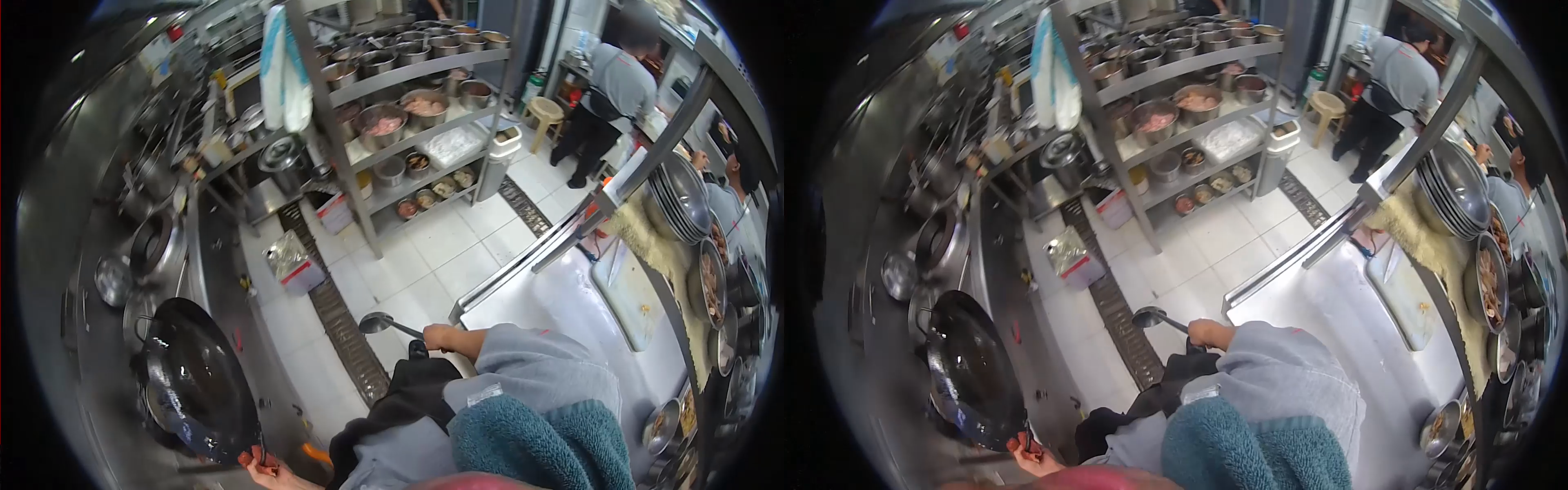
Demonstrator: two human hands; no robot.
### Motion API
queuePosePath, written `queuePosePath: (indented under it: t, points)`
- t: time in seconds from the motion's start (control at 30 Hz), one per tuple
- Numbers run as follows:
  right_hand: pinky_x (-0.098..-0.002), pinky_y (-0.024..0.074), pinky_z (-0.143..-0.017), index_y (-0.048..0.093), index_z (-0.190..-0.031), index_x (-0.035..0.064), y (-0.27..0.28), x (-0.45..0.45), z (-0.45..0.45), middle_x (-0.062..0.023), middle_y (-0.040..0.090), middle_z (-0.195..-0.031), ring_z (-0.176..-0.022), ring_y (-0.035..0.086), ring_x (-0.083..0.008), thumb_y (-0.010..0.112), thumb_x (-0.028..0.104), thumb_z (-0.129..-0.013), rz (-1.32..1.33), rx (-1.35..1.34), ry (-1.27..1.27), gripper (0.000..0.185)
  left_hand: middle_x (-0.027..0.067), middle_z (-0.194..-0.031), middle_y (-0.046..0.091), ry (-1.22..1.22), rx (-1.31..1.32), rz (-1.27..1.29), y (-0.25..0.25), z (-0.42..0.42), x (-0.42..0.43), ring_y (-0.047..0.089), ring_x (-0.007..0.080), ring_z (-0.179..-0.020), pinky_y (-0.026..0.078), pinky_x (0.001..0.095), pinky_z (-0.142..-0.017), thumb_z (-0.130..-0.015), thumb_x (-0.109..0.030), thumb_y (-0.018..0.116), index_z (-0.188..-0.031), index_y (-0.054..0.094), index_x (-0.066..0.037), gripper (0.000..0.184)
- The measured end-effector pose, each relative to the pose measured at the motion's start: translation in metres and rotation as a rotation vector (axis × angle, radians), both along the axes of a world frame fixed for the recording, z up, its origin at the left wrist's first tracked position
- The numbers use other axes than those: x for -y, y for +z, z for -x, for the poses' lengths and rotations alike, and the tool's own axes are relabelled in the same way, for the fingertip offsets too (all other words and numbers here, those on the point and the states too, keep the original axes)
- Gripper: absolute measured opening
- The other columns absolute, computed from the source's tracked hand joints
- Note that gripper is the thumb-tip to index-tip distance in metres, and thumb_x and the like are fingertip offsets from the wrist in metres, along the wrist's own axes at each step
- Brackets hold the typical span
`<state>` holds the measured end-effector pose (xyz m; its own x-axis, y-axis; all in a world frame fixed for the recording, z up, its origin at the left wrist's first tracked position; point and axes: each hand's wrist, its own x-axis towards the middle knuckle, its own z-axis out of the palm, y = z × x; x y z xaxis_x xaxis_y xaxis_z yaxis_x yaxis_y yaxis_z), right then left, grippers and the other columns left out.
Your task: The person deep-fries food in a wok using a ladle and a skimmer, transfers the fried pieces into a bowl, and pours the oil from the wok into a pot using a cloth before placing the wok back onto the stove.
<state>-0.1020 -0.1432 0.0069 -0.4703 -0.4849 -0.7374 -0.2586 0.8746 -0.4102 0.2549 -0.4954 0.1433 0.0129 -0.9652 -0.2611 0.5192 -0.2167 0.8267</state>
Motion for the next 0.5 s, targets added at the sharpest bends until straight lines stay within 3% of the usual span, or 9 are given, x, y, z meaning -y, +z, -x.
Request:
queuePosePath:
  t: [0.07, 0.13, 0.17, 0.2, 0.23, 0.27, 0.3, 0.33, 0.5]
  points:
    - [-0.0407, 0.0523, -0.050, 0.064, -0.074, -0.0060, 0.002, 0.011, -0.023, -0.0175, 0.064, -0.064, -0.051, 0.064, -0.0267, 0.054, 0.012, -0.075, -0.011, -0.022, 0.093, 0.021, 0.0063, -0.081, 0.052, -0.310, -0.293, 0.219, -0.015, -0.094, 0.005, 0.039, 0.0070, -0.052, 0.027, 0.0176, -0.039, -0.070, -0.004, 0.058, -0.108, 0.047, -0.011, 0.041]
    - [-0.0405, 0.0528, -0.052, 0.064, -0.072, -0.0041, -0.026, 0.022, -0.047, -0.0172, 0.065, -0.067, -0.051, 0.064, -0.0263, 0.055, 0.015, -0.075, -0.018, -0.034, 0.212, 0.021, 0.0042, -0.083, 0.052, 0.178, -0.027, 0.074, 0.045, -0.110, -0.056, 0.041, 0.0060, -0.053, 0.025, 0.0156, -0.037, -0.070, -0.005, 0.059, -0.114, 0.047, -0.010, 0.046]
    - [-0.0400, 0.0525, -0.051, 0.064, -0.070, -0.0037, -0.036, 0.023, -0.069, -0.0171, 0.065, -0.066, -0.051, 0.064, -0.0263, 0.056, 0.016, -0.075, 0.014, -0.047, 0.157, 0.022, 0.0023, -0.092, 0.058, 0.149, -0.062, 0.171, 0.048, -0.142, -0.074, 0.056, 0.0094, -0.074, 0.031, 0.0167, -0.044, -0.069, -0.008, 0.059, -0.114, 0.051, -0.009, 0.046]
    - [-0.0395, 0.0523, -0.051, 0.064, -0.068, -0.0032, -0.041, 0.022, -0.081, -0.0171, 0.065, -0.065, -0.050, 0.064, -0.0262, 0.056, 0.018, -0.075, 0.046, -0.065, 0.122, 0.024, 0.0039, -0.086, 0.056, 0.143, -0.172, 0.184, 0.039, -0.186, -0.079, 0.055, 0.0090, -0.064, 0.031, 0.0166, -0.038, -0.069, -0.004, 0.059, -0.111, 0.051, -0.009, 0.043]
    - [-0.0395, 0.0507, -0.048, 0.063, -0.066, -0.0029, -0.040, 0.019, -0.093, -0.0164, 0.064, -0.063, -0.048, 0.062, -0.0267, 0.056, 0.017, -0.074, 0.246, -0.355, 0.761, 0.023, 0.0065, -0.082, 0.056, -0.208, -0.334, 0.338, 0.039, -0.228, -0.088, 0.055, 0.0100, -0.058, 0.036, 0.0174, -0.035, -0.071, -0.003, 0.057, -0.109, 0.051, -0.007, 0.038]
    - [-0.0403, 0.0471, -0.043, 0.061, -0.063, -0.0033, -0.038, 0.027, -0.112, -0.0159, 0.061, -0.057, -0.044, 0.059, -0.0272, 0.057, 0.012, -0.072, -0.009, -0.006, 0.224, 0.018, 0.0100, -0.081, 0.058, -0.102, -0.369, 0.405, 0.029, -0.262, -0.101, 0.058, 0.0113, -0.057, 0.038, 0.0182, -0.033, -0.075, -0.004, 0.055, -0.109, 0.051, -0.006, 0.034]
    - [-0.0414, 0.0429, -0.039, 0.059, -0.061, -0.0026, -0.074, 0.024, -0.121, -0.0143, 0.056, -0.052, -0.041, 0.055, -0.0270, 0.058, 0.008, -0.072, 0.046, -0.034, 0.205, 0.016, 0.0128, -0.083, 0.061, 0.359, -0.183, 0.179, 0.064, -0.250, -0.126, 0.062, 0.0149, -0.062, 0.040, 0.0190, -0.035, -0.076, -0.005, 0.055, -0.107, 0.052, -0.005, 0.031]
    - [-0.0401, 0.0380, -0.035, 0.056, -0.059, -0.0014, -0.084, 0.029, -0.132, -0.0118, 0.050, -0.048, -0.038, 0.050, -0.0253, 0.058, 0.007, -0.073, -0.006, 0.163, -0.049, 0.016, 0.0151, -0.087, 0.063, 0.443, -0.189, 0.206, 0.070, -0.270, -0.126, 0.064, 0.0177, -0.067, 0.040, 0.0183, -0.036, -0.076, -0.005, 0.056, -0.105, 0.053, -0.005, 0.029]
    - [-0.0370, 0.0339, -0.032, 0.054, -0.066, -0.0016, -0.026, 0.059, -0.200, -0.0098, 0.049, -0.052, -0.036, 0.046, -0.0211, 0.059, 0.004, -0.074, -0.137, 0.241, 0.058, 0.011, 0.0207, -0.084, 0.063, 0.584, 0.007, 0.192, 0.096, -0.383, -0.136, 0.064, 0.0240, -0.064, 0.045, 0.0316, -0.042, -0.071, -0.002, 0.051, -0.097, 0.050, -0.007, 0.026]
